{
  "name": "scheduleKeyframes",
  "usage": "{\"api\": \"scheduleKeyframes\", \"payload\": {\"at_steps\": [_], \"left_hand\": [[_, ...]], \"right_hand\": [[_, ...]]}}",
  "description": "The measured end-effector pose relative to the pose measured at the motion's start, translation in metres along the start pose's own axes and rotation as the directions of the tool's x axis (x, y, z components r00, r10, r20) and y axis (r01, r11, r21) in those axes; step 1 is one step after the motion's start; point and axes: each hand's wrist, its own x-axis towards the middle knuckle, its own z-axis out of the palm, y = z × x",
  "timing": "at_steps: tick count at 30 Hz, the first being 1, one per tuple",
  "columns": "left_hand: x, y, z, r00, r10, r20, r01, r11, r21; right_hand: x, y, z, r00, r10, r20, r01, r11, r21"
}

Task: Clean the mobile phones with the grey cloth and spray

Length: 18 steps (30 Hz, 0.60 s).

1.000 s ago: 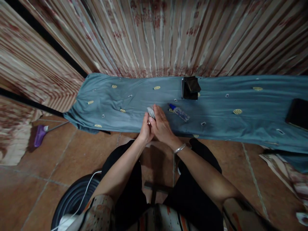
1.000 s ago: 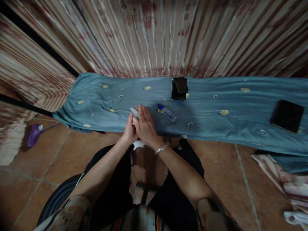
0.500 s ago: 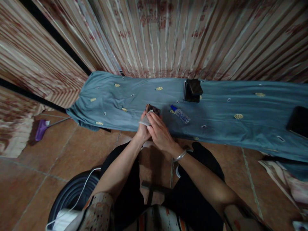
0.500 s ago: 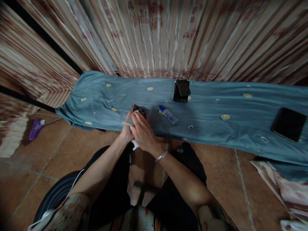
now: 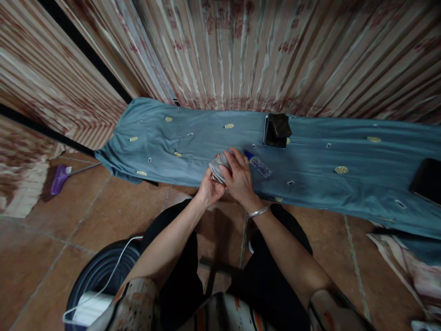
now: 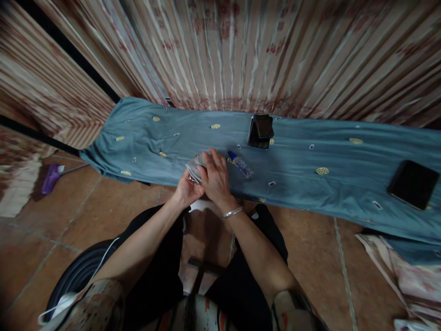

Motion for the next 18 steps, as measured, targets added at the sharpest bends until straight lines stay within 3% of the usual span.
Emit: {"api": "scheduleKeyframes", "payload": {"at_steps": [8,11,15,18], "left_hand": [[0.008,0.0,-0.008,0.996,0.09,-0.007,-0.09,0.996,-0.009],[0.012,0.005,-0.013,0.998,0.064,0.011,-0.064,0.998,0.026],[0.014,0.005,-0.017,0.998,0.059,0.003,-0.059,0.997,0.056],[0.013,-0.003,-0.013,0.996,0.085,-0.018,-0.084,0.995,0.047]], "right_hand": [[-0.007,-0.021,-0.005,0.989,-0.104,0.109,0.092,0.99,0.11],[-0.017,-0.028,-0.007,0.976,-0.14,0.166,0.117,0.984,0.137],[-0.024,-0.027,-0.009,0.962,-0.19,0.193,0.162,0.975,0.154],[-0.02,-0.02,-0.011,0.97,-0.141,0.198,0.111,0.982,0.153]]}}
